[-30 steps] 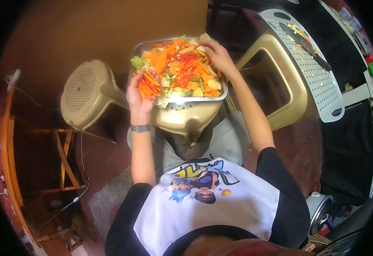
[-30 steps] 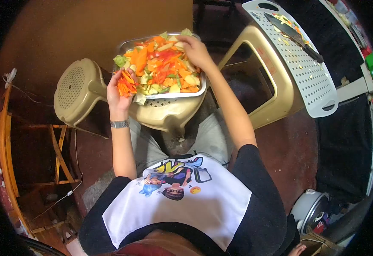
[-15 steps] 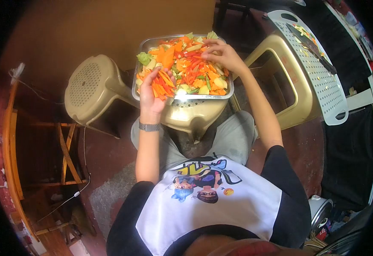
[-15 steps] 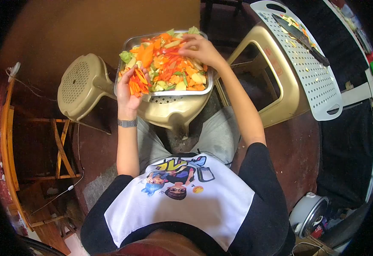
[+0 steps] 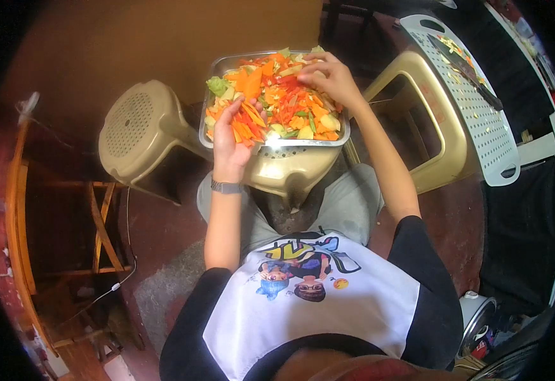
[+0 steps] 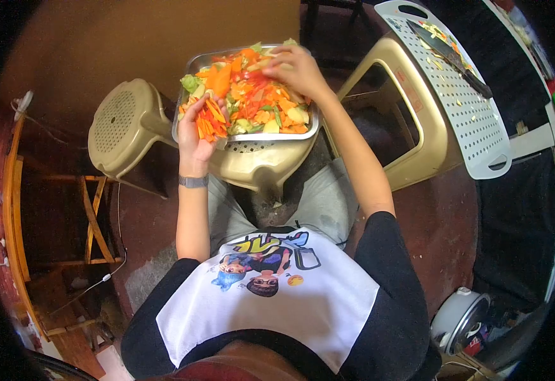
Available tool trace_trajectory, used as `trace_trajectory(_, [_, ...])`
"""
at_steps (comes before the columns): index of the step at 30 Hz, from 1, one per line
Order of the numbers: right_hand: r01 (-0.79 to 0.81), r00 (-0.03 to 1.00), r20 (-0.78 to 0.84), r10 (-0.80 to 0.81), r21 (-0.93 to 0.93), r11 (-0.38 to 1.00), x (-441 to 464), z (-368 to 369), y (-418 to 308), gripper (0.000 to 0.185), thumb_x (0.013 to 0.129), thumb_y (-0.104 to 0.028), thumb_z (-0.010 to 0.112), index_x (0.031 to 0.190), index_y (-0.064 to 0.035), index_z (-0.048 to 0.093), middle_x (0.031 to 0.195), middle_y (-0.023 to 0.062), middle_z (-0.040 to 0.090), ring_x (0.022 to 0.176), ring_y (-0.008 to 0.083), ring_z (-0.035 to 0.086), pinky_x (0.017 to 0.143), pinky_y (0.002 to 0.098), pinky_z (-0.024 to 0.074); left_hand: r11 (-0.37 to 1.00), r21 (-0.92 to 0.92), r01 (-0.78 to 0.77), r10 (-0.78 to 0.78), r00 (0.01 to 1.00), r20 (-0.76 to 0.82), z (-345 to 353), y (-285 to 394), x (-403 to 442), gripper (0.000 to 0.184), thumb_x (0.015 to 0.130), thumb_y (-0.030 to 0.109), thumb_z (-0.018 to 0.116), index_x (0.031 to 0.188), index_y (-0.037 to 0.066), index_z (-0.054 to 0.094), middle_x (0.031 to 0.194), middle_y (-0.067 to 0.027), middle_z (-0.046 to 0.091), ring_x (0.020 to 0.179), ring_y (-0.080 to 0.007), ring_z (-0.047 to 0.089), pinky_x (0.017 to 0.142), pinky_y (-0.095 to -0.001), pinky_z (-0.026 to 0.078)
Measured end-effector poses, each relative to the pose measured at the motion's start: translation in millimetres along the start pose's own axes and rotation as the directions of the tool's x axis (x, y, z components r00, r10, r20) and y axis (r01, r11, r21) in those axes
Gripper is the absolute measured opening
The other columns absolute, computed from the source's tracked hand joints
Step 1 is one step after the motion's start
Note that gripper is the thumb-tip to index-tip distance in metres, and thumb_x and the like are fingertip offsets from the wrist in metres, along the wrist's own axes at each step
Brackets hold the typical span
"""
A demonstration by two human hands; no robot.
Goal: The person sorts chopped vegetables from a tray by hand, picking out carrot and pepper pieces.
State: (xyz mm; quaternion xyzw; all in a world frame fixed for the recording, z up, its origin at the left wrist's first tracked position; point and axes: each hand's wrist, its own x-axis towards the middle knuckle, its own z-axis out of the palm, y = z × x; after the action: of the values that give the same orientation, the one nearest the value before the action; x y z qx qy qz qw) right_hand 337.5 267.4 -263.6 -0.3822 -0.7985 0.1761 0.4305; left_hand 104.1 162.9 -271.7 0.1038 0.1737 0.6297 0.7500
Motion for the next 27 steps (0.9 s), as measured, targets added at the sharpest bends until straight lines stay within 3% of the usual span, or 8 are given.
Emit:
trace_trajectory(3, [-0.178, 0.965, -0.135, 0.226, 0.3, 0.937, 4, 3, -3, 0.025, 0.075, -0.026, 0.07, 0.088, -0.0049, 0.068, 0.079, 0.0058, 0.065, 0.069, 0.0125, 0.06, 0.066, 0.0252, 0.0479, 0.999, -0.037, -0.021, 0.02, 1.0, -0.014, -1, -3, 2, 0.02, 0.09, 0.013, 0.044, 0.103, 0.0, 0.051, 0.1, -0.0147, 0.056, 0.095, -0.0268, 0.056, 0.083, -0.0389, 0.049])
trace_trajectory(7, [-0.442, 0.877, 0.073, 0.474, 0.507, 0.74, 9, -5, -53, 0.029, 0.077, -0.021, 0.069, 0.096, 0.0006, 0.065, 0.077, 0.004, 0.063, 0.063, 0.008, 0.055, 0.058, 0.0198, 0.0444, 0.992, -0.012, -0.127, 0.127, 0.992, -0.012, 17, -11, 0, 0.02, 0.09, 0.016, 0.047, 0.101, 0.002, 0.052, 0.097, -0.0133, 0.057, 0.094, -0.0261, 0.056, 0.082, -0.0397, 0.049])
trace_trajectory(10, [-0.337, 0.941, 0.159, 0.299, 0.347, 0.875, 9, 7, -90, 0.027, 0.076, -0.02, 0.07, 0.092, 0.0004, 0.065, 0.069, 0.0046, 0.063, 0.06, 0.0081, 0.057, 0.052, 0.0215, 0.0444, 0.985, 0.041, -0.168, 0.169, 0.986, -0.011, 24, -13, 3, 0.018, 0.089, 0.019, 0.049, 0.1, 0.005, 0.053, 0.094, -0.0096, 0.059, 0.088, -0.0205, 0.058, 0.08, -0.0358, 0.05])
trace_trajectory(13, [-0.153, 0.979, 0.152, 0.136, 0.103, 0.983, 1, 26, -126, 0.027, 0.07, -0.024, 0.07, 0.08, 0.0014, 0.066, 0.068, 0.0186, 0.062, 0.062, 0.0264, 0.063, 0.06, 0.0339, 0.0491, 0.983, 0.088, -0.164, 0.161, 0.986, 0.036, 25, -15, 8, 0.019, 0.089, 0.02, 0.05, 0.1, 0.005, 0.054, 0.096, -0.0076, 0.06, 0.087, -0.0165, 0.059, 0.077, -0.031, 0.05])
trace_trajectory(16, [0.096, 0.993, 0.067, -0.102, 0.077, 0.992, -5, 45, -128, 0.018, 0.075, -0.016, 0.066, 0.083, -0.0006, 0.066, 0.065, 0.0121, 0.062, 0.061, 0.0218, 0.06, 0.059, 0.0307, 0.0465, 0.983, 0.133, -0.123, 0.113, 0.99, 0.087, 8, -10, 11, 0.02, 0.089, 0.019, 0.051, 0.101, 0.004, 0.055, 0.097, -0.0069, 0.06, 0.087, -0.0149, 0.059, 0.074, -0.0288, 0.05])
trace_trajectory(23, [-0.044, 0.999, -0.026, 0.044, -0.006, 0.999, 2, -1, -75, 0.017, 0.082, -0.013, 0.057, 0.094, -0.005, 0.066, 0.086, 0.0148, 0.064, 0.076, 0.0288, 0.061, 0.07, 0.0337, 0.0466, 0.994, 0.077, -0.075, 0.075, 0.997, -0.007, -3, 11, -4, 0.018, 0.09, 0.016, 0.049, 0.091, -0.002, 0.051, 0.082, -0.0096, 0.055, 0.076, -0.0191, 0.056, 0.072, -0.0295, 0.05])
trace_trajectory(26, [-0.195, 0.943, 0.231, 0.242, -0.208, 0.959, 10, -23, -52, 0.022, 0.08, -0.006, 0.054, 0.099, -0.0066, 0.065, 0.095, 0.0134, 0.064, 0.075, 0.0274, 0.06, 0.073, 0.0324, 0.0465, 0.998, 0.024, -0.062, 0.063, 0.998, -0.02, -9, 16, -6, 0.018, 0.091, 0.016, 0.049, 0.091, -0.002, 0.051, 0.083, -0.0101, 0.056, 0.079, -0.0193, 0.056, 0.072, -0.0299, 0.05])
trace_trajectory(27, [-0.01, 0.985, 0.16, 0.06, -0.296, 0.955, 8, -24, -38, 0.023, 0.079, -0.006, 0.054, 0.099, -0.0072, 0.065, 0.097, 0.0127, 0.063, 0.076, 0.0264, 0.06, 0.073, 0.0321, 0.0465, 0.998, 0.006, -0.064, 0.064, 0.998, -0.001, -11, 17, -6, 0.017, 0.091, 0.016, 0.048, 0.092, -0.001, 0.051, 0.084, -0.0098, 0.055, 0.08, -0.0191, 0.055, 0.073, -0.0303, 0.05])
